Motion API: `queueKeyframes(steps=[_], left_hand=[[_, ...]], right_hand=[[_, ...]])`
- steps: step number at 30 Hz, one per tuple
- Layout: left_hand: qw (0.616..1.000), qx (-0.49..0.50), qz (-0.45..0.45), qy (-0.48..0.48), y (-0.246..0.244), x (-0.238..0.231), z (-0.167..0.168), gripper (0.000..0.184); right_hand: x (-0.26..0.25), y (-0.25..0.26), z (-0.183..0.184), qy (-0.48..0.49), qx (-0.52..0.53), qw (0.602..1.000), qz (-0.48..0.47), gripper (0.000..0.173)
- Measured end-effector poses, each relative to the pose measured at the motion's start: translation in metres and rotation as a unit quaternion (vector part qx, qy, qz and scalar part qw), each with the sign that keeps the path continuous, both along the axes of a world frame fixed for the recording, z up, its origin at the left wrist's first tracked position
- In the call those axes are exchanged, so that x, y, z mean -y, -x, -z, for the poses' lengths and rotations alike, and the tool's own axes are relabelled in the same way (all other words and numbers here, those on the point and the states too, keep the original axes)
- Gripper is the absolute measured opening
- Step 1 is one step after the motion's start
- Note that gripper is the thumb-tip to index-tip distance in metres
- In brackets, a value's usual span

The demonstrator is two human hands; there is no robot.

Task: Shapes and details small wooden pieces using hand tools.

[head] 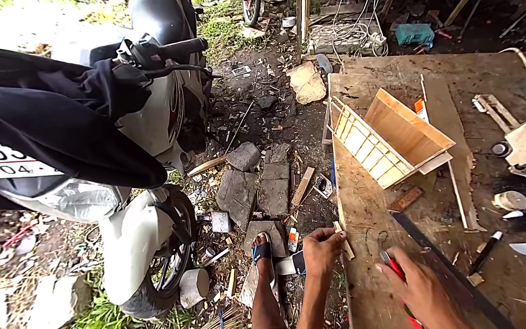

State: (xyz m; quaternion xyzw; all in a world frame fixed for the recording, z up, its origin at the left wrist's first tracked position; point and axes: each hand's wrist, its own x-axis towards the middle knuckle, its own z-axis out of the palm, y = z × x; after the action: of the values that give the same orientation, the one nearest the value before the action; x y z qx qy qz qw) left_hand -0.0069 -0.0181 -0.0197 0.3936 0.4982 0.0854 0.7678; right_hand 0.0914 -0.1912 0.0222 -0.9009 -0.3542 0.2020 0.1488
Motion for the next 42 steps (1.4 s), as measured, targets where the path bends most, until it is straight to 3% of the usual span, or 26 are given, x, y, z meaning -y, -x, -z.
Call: queueKeyframes(steps=[6,11,15,19,24,27,30,33,42], left_hand=[[0.986,0.091,0.128,-0.056,-0.012,-0.022,-0.036,0.019],[0.928,0.176,0.275,-0.178,-0.039,-0.035,-0.09,0.033],[0.906,0.237,0.279,-0.215,-0.058,-0.031,-0.145,0.036],[0.894,0.247,0.266,-0.261,-0.064,-0.024,-0.201,0.035],[0.87,0.269,0.262,-0.32,-0.062,0.001,-0.247,0.034],[0.823,0.284,0.284,-0.402,-0.058,0.005,-0.254,0.037],[0.788,0.299,0.282,-0.458,-0.052,0.011,-0.249,0.023],[0.789,0.32,0.266,-0.453,-0.045,0.022,-0.244,0.015],[0.816,0.356,0.213,-0.404,-0.023,0.038,-0.23,0.016]], right_hand=[[-0.011,-0.049,-0.038,0.086,-0.163,0.983,-0.004,0.051],[-0.041,-0.113,-0.13,-0.079,-0.36,0.927,0.069,0.035],[-0.035,-0.134,-0.192,-0.114,-0.362,0.924,0.044,0.025],[-0.016,-0.129,-0.227,-0.181,-0.352,0.918,0.011,0.027],[0.016,-0.107,-0.224,-0.358,-0.262,0.895,-0.057,0.022],[0.032,-0.103,-0.216,-0.437,-0.226,0.87,-0.035,0.019],[0.051,-0.101,-0.21,-0.467,-0.249,0.848,-0.022,0.019],[0.064,-0.096,-0.211,-0.478,-0.281,0.832,-0.022,0.022],[0.078,-0.075,-0.206,-0.501,-0.297,0.813,-0.026,0.024]])
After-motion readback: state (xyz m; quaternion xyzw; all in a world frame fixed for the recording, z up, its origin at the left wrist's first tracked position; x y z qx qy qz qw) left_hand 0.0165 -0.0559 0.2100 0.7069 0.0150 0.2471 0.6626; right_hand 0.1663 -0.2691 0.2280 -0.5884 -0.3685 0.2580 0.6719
